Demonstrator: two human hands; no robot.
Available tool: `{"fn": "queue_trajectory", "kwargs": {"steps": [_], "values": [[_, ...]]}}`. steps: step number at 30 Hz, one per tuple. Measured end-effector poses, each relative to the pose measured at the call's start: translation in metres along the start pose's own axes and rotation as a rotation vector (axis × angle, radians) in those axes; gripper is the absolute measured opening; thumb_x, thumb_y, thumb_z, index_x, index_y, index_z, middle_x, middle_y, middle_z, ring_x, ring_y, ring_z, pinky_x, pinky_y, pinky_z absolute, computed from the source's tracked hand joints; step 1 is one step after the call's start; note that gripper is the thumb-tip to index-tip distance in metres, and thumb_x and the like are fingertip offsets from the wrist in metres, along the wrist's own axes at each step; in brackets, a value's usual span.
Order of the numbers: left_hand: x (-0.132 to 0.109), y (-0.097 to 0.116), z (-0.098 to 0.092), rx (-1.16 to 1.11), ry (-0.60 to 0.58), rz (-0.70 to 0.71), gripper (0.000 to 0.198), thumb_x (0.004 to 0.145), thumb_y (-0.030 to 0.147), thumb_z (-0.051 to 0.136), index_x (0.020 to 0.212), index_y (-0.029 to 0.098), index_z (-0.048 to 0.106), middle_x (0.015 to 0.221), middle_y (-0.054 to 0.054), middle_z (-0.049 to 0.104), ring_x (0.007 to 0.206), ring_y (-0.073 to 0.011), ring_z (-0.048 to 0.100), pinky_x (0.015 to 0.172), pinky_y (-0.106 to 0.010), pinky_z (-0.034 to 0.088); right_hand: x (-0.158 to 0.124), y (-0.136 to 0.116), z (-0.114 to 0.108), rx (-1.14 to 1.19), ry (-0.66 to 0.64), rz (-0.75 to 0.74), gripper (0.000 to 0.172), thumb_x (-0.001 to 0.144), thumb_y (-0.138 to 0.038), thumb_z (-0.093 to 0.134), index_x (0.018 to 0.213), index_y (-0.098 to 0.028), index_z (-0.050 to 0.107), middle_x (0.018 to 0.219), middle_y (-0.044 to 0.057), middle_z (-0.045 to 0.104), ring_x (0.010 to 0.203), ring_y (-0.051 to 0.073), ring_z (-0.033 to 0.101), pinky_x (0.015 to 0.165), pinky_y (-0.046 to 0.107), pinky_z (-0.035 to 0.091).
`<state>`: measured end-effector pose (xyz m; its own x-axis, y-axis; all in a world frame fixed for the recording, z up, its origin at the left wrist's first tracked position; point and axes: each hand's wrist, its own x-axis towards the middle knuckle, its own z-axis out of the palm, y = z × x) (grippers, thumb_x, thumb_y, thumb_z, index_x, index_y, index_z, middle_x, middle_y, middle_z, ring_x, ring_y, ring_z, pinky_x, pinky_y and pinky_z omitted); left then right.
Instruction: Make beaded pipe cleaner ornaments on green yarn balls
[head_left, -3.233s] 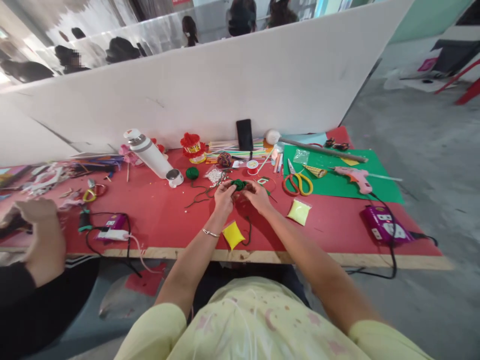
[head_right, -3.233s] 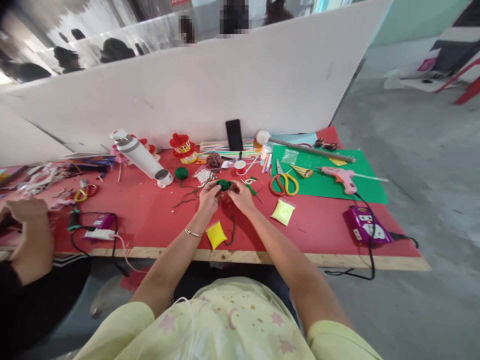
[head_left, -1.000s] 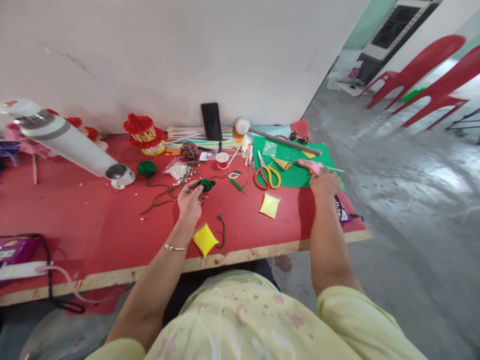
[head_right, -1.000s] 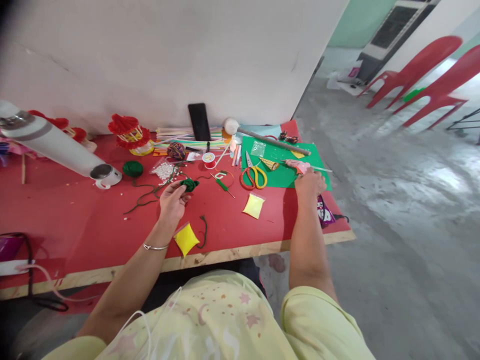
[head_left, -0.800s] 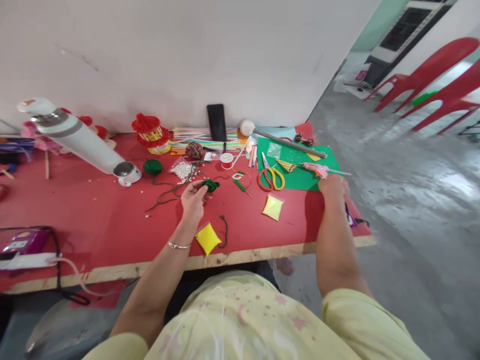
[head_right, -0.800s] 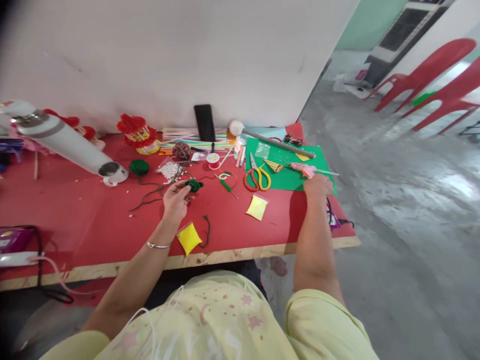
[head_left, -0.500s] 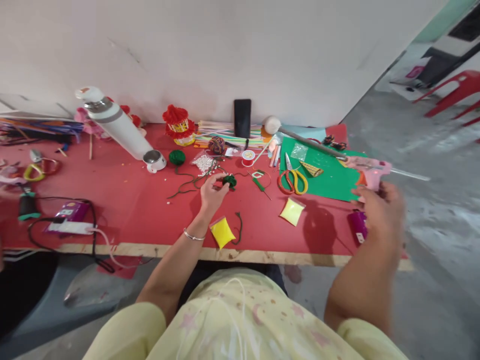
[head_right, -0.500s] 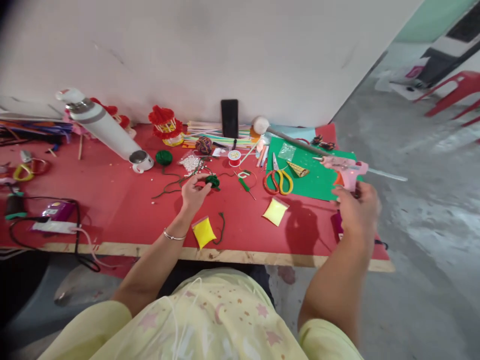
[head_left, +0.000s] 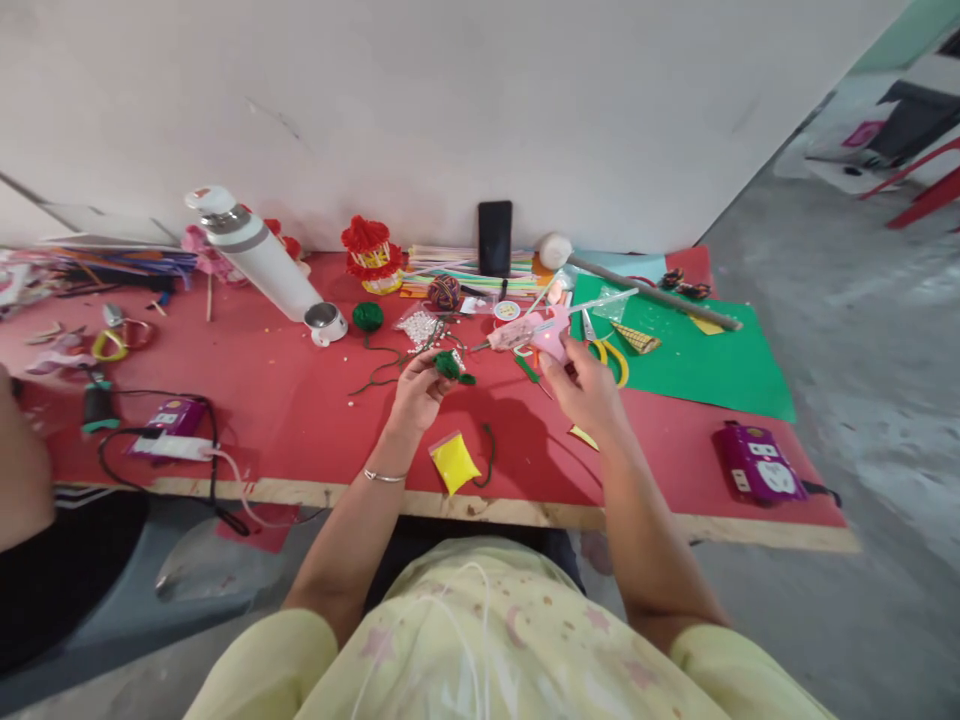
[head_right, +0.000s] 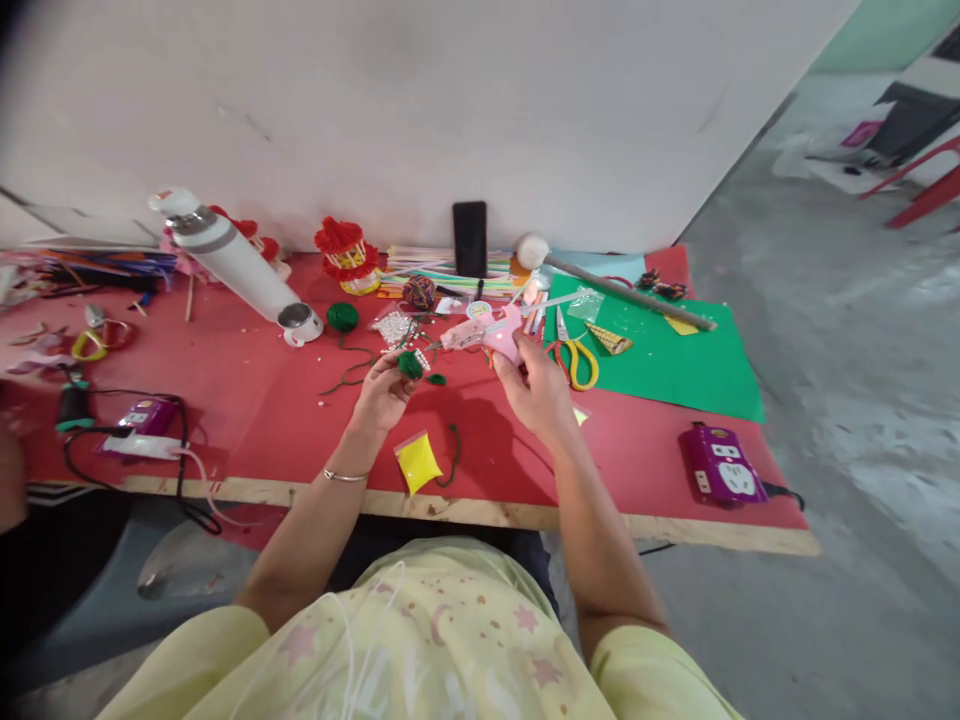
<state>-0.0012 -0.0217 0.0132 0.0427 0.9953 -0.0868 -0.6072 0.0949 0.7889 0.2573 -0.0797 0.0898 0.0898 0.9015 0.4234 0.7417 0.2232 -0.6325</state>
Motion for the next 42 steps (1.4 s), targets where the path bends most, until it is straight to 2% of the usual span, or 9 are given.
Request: {"fn": "queue_trajectory", "kwargs": {"steps": [3, 8, 12, 21, 25, 31, 35, 40, 42], "values": [[0.002, 0.002, -0.005, -0.052, -0.017, -0.04, 0.035, 0.066, 0.015, 0.083, 0.099, 0.021, 0.071, 0.082, 0.001, 0.075, 0.067, -0.0099, 0.07, 0.061, -0.019, 0.055, -0.001, -0.013, 0.017, -0.145, -0.006, -0.062, 0.046, 0.102, -0.049, 0.051, 0.133, -0.017, 0.064, 0.112, 0.014, 0.074, 0.09, 0.024, 0.069, 0.071, 0.032, 0.048], [0.003, 0.002, -0.004, -0.081, -0.038, -0.049, 0.033, 0.069, 0.014, 0.079, 0.1, 0.022, 0.071, 0.088, 0.001, 0.076, 0.073, -0.0114, 0.072, 0.065, -0.021, 0.058, -0.004, -0.027, 0.027, -0.302, 0.022, -0.105, 0.044, 0.105, -0.046, 0.047, 0.136, -0.018, 0.063, 0.109, 0.013, 0.073, 0.085, 0.023, 0.067, 0.065, 0.031, 0.043], [0.003, 0.003, -0.004, -0.111, -0.05, -0.05, 0.033, 0.069, 0.014, 0.08, 0.099, 0.023, 0.07, 0.088, 0.002, 0.076, 0.074, -0.011, 0.072, 0.065, -0.02, 0.058, -0.004, -0.028, 0.029, -0.347, 0.078, -0.116, 0.045, 0.106, -0.048, 0.045, 0.136, -0.02, 0.062, 0.109, 0.012, 0.072, 0.089, 0.024, 0.067, 0.063, 0.03, 0.039], [0.001, 0.003, -0.006, -0.063, -0.051, -0.061, 0.033, 0.068, 0.017, 0.084, 0.098, 0.024, 0.072, 0.09, 0.0, 0.075, 0.075, -0.0121, 0.07, 0.066, -0.022, 0.06, -0.005, -0.032, 0.031, -0.381, 0.077, -0.115, 0.045, 0.106, -0.048, 0.045, 0.137, -0.02, 0.062, 0.107, 0.012, 0.071, 0.089, 0.024, 0.066, 0.064, 0.03, 0.039], [0.002, 0.003, -0.007, -0.048, -0.089, -0.069, 0.036, 0.069, 0.019, 0.084, 0.101, 0.025, 0.07, 0.089, 0.002, 0.073, 0.075, -0.0105, 0.069, 0.065, -0.02, 0.059, -0.006, -0.034, 0.029, -0.366, 0.089, -0.131, 0.044, 0.106, -0.048, 0.045, 0.136, -0.02, 0.062, 0.106, 0.012, 0.071, 0.086, 0.023, 0.066, 0.064, 0.03, 0.039], [0.001, 0.003, -0.007, -0.038, -0.061, -0.084, 0.041, 0.065, 0.019, 0.088, 0.102, 0.025, 0.071, 0.092, 0.0, 0.074, 0.075, -0.0116, 0.07, 0.065, -0.021, 0.06, -0.007, -0.031, 0.029, -0.359, 0.047, -0.164, 0.046, 0.107, -0.048, 0.043, 0.136, -0.017, 0.059, 0.109, 0.014, 0.071, 0.085, 0.024, 0.066, 0.065, 0.031, 0.042], [0.001, 0.001, -0.009, -0.056, -0.1, -0.085, 0.043, 0.067, 0.023, 0.09, 0.104, 0.025, 0.069, 0.094, 0.002, 0.074, 0.078, -0.0109, 0.071, 0.068, -0.021, 0.06, -0.009, -0.03, 0.029, -0.353, 0.017, -0.182, 0.047, 0.108, -0.048, 0.039, 0.137, -0.015, 0.057, 0.111, 0.015, 0.07, 0.09, 0.025, 0.066, 0.065, 0.032, 0.042], [0.001, 0.0, -0.009, -0.05, -0.101, -0.103, 0.046, 0.064, 0.022, 0.092, 0.104, 0.025, 0.069, 0.094, 0.001, 0.075, 0.075, -0.0107, 0.071, 0.067, -0.02, 0.06, -0.014, -0.038, 0.028, -0.421, 0.04, -0.174, 0.056, 0.1, -0.062, 0.052, 0.129, -0.015, 0.06, 0.106, 0.015, 0.068, 0.086, 0.026, 0.065, 0.058, 0.031, 0.036], [0.001, -0.001, -0.009, -0.039, -0.106, -0.11, 0.045, 0.066, 0.023, 0.091, 0.105, 0.025, 0.068, 0.095, 0.002, 0.075, 0.075, -0.0104, 0.071, 0.067, -0.02, 0.06, -0.015, -0.041, 0.028, -0.45, 0.075, -0.16, 0.056, 0.097, -0.062, 0.056, 0.128, -0.015, 0.061, 0.103, 0.015, 0.068, 0.081, 0.024, 0.064, 0.057, 0.031, 0.034]]}}
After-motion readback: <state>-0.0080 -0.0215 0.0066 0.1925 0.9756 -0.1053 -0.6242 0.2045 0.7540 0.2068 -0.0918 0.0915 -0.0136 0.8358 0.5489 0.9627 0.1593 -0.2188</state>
